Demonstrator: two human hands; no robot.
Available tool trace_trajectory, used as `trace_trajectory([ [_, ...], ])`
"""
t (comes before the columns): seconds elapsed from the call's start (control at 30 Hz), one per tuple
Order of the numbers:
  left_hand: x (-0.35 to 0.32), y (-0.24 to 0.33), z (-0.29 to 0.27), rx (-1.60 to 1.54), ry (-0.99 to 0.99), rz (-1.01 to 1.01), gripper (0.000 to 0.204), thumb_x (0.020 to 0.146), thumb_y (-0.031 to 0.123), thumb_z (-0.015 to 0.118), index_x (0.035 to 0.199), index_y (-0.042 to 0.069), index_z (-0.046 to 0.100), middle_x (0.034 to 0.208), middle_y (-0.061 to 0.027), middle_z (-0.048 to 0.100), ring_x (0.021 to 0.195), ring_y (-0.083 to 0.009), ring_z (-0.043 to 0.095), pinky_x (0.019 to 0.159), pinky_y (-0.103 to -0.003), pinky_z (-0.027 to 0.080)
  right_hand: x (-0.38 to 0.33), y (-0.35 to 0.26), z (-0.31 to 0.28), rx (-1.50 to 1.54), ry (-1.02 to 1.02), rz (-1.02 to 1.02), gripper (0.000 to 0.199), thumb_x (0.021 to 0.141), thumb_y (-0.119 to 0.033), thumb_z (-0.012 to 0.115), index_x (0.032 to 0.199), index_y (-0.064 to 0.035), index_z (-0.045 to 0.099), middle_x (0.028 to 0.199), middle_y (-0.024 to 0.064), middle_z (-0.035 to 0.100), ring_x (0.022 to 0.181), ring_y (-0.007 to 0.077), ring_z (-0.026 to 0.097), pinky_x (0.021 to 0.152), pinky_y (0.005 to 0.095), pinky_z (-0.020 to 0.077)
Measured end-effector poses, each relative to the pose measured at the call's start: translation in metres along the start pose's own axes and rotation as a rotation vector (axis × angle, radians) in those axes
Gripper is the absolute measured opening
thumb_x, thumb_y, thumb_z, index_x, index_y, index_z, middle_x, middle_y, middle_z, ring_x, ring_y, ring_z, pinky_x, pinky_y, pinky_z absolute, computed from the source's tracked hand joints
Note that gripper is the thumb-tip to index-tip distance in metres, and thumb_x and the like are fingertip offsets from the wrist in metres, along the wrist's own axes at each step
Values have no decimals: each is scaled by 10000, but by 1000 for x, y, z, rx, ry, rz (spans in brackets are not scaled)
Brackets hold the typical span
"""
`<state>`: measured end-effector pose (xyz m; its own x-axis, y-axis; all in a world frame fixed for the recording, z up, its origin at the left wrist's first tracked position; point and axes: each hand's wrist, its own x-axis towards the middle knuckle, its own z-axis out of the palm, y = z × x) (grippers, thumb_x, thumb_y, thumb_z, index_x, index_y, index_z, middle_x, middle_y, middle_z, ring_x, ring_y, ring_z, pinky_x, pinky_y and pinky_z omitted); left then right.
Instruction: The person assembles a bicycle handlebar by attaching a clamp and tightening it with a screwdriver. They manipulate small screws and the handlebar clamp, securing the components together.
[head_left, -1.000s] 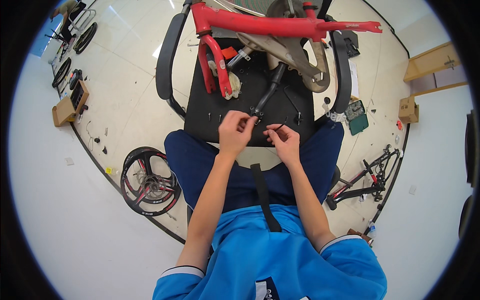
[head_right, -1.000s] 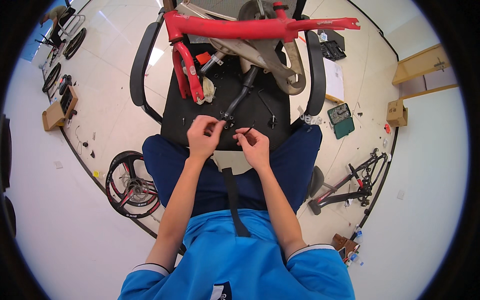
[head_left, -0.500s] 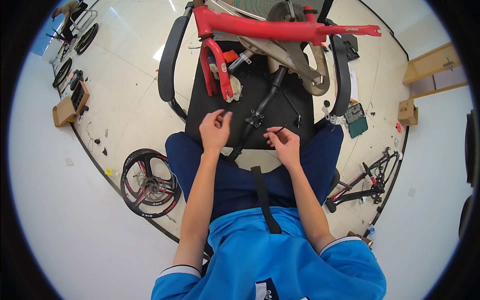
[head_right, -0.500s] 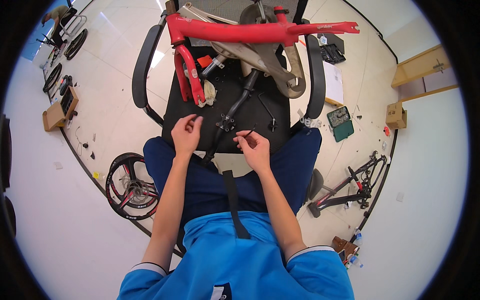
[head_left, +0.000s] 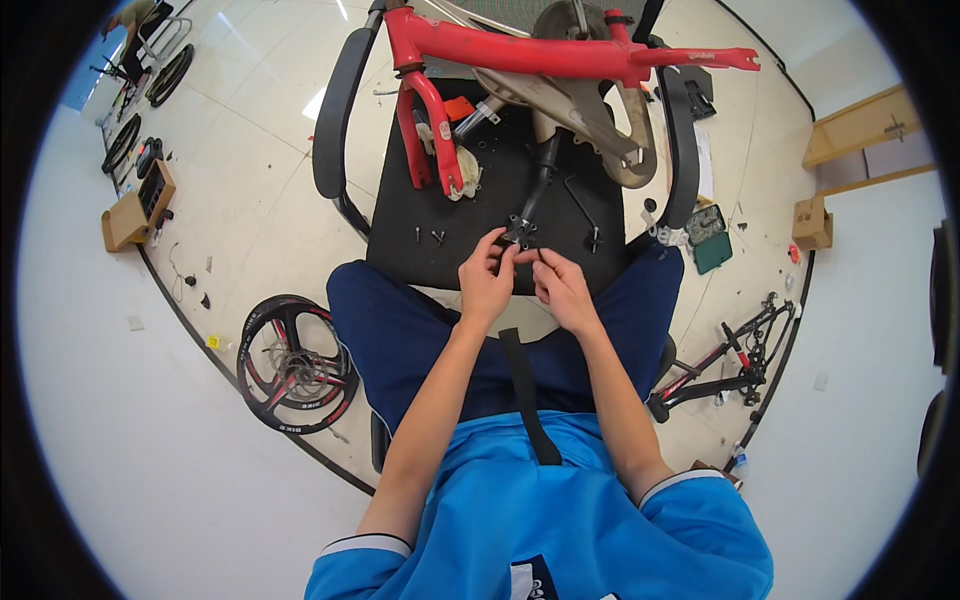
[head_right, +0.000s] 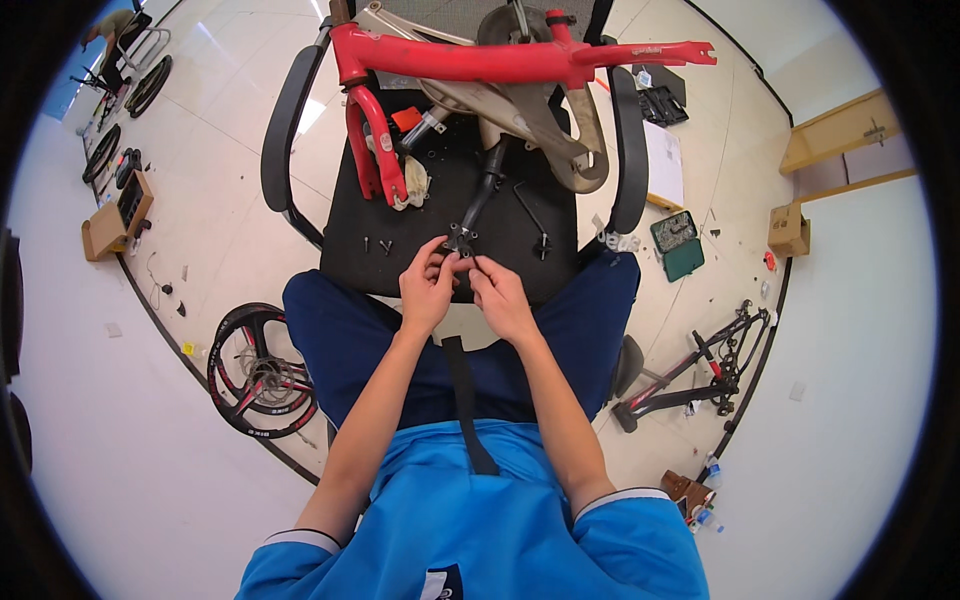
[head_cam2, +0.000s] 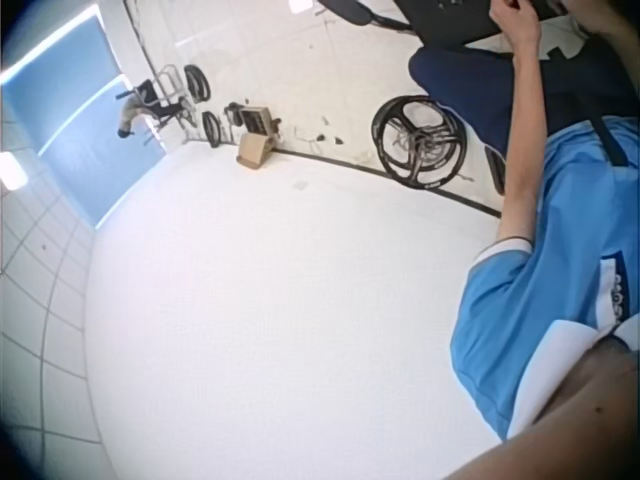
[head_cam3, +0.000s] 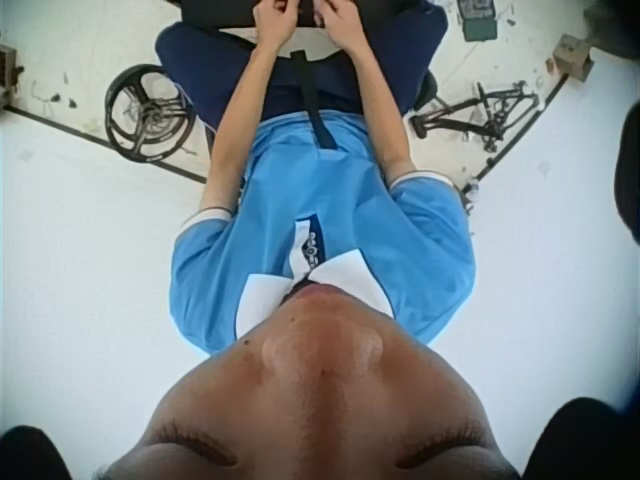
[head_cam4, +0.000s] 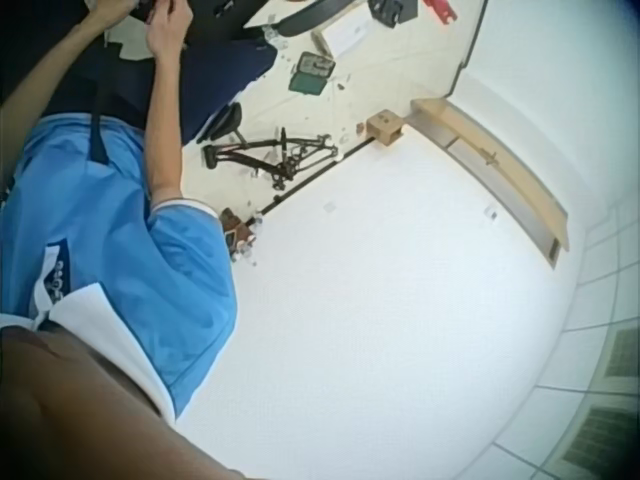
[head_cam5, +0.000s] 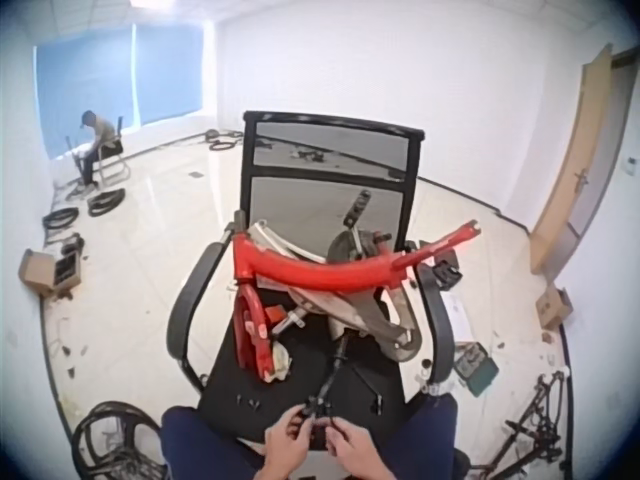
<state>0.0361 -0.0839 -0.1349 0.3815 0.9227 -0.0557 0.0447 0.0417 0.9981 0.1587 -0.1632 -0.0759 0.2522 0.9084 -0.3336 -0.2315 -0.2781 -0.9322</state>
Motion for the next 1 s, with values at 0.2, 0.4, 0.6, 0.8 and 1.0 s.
trace_trajectory([
  [0.2,-10,-8,2,-33,-60,34,374,962,30,672,1325,-2,585,830,-44,647,721,-57,593,639,-211,495,-1,8,5,-157,31,-16,319,1086,-247,441,910,-33,599,642,-37,428,542,50,389,508,231,321],
  [0.4,-15,-1,6,-50,-61,45,360,956,13,664,1310,7,599,864,-49,665,742,-58,604,666,-214,511,2,18,14,-517,259,-253,353,1077,-233,453,844,14,551,656,103,524,586,209,532,586,359,425],
  [0.6,-14,-2,6,-89,-67,6,344,963,27,664,1301,10,606,890,-55,683,752,-52,614,663,-212,513,-4,20,13,-605,290,-244,323,1065,-213,468,857,19,552,695,191,564,597,330,564,592,409,443],
  [0.8,-14,-3,5,-139,-65,-29,286,1009,82,618,1287,16,621,874,-18,655,738,-30,565,635,-196,464,-7,19,17,-686,305,-227,278,1060,-196,485,911,26,559,788,256,631,751,463,633,653,506,474],
  [1.0,-13,-2,5,-138,-32,-38,254,1041,126,572,1267,31,640,823,-18,651,722,-39,560,619,-221,460,-7,24,24,-591,308,-237,282,1061,-194,487,895,26,549,754,233,623,720,446,632,639,471,480],
])
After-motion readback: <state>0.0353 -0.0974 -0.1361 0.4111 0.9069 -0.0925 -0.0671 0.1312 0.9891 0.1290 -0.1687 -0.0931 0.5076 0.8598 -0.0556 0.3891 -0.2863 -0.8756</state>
